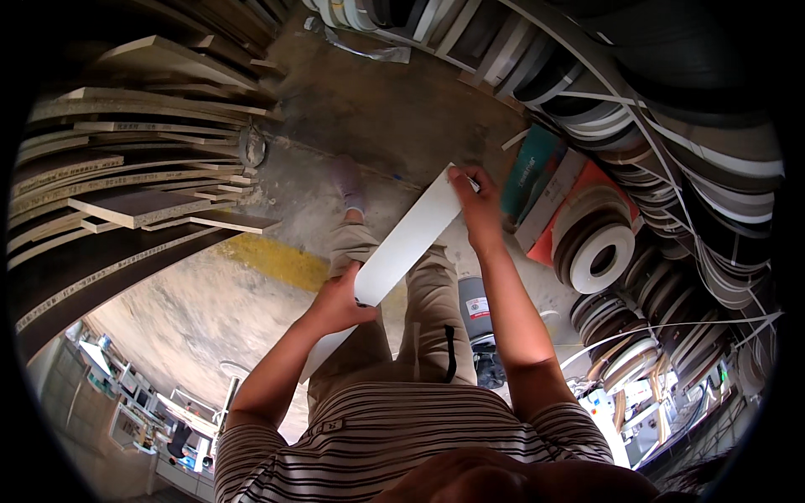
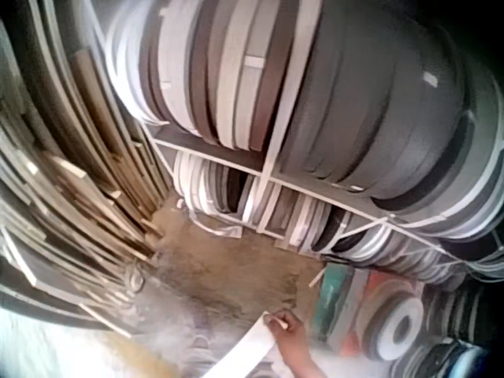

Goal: The person browses a storage rack filled with various curved and straight trim pieces. They repeatedly pick up different items, compare them to a white rectangular sample held in their left hand, and place them back on the rack. The person handles both straight and circular white trim pieces, examining their fit and appearance against the sample.

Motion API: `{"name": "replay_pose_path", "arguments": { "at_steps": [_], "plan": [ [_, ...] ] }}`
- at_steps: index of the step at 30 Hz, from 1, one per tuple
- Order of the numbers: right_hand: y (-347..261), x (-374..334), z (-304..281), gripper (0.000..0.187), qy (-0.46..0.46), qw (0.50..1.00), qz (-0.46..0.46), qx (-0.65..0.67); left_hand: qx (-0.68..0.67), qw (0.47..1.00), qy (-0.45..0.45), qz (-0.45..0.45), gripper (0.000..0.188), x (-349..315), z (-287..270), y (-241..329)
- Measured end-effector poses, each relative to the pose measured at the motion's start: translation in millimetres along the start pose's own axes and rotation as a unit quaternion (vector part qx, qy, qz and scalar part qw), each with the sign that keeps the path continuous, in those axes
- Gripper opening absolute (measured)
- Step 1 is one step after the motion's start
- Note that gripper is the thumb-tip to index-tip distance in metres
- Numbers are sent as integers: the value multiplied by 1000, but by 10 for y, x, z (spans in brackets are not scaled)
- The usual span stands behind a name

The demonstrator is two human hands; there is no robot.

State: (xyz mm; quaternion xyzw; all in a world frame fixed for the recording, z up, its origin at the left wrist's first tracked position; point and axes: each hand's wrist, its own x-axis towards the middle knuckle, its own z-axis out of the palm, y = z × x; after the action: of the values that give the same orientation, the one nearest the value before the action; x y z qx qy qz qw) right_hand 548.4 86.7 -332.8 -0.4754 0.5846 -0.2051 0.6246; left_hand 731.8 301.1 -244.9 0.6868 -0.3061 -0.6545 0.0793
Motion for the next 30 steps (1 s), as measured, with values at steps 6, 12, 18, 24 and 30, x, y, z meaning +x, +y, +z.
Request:
{"name": "replay_pose_path", "arguments": {
  "at_steps": [6,12,18,24,30],
  "plan": [
    [-82,1,228,19,-43,999,31,1,-12,1000,7,-5,68,-30,-44,-264],
    [-144,103,665,22,-56,996,-8,-74,-49,998,33,12,69,-83,-229,-543],
    [-431,475,1148,25,-210,965,30,-155,-176,983,51,-8,68,-148,-589,-712],
    [-355,1616,1446,29,-206,807,-354,-425,-135,988,73,-30,68,-294,-896,-1062],
    [-1013,3110,1877,41,-90,657,-567,-489,-42,992,105,-52,65,-275,-1134,-1094]
  ]
}}
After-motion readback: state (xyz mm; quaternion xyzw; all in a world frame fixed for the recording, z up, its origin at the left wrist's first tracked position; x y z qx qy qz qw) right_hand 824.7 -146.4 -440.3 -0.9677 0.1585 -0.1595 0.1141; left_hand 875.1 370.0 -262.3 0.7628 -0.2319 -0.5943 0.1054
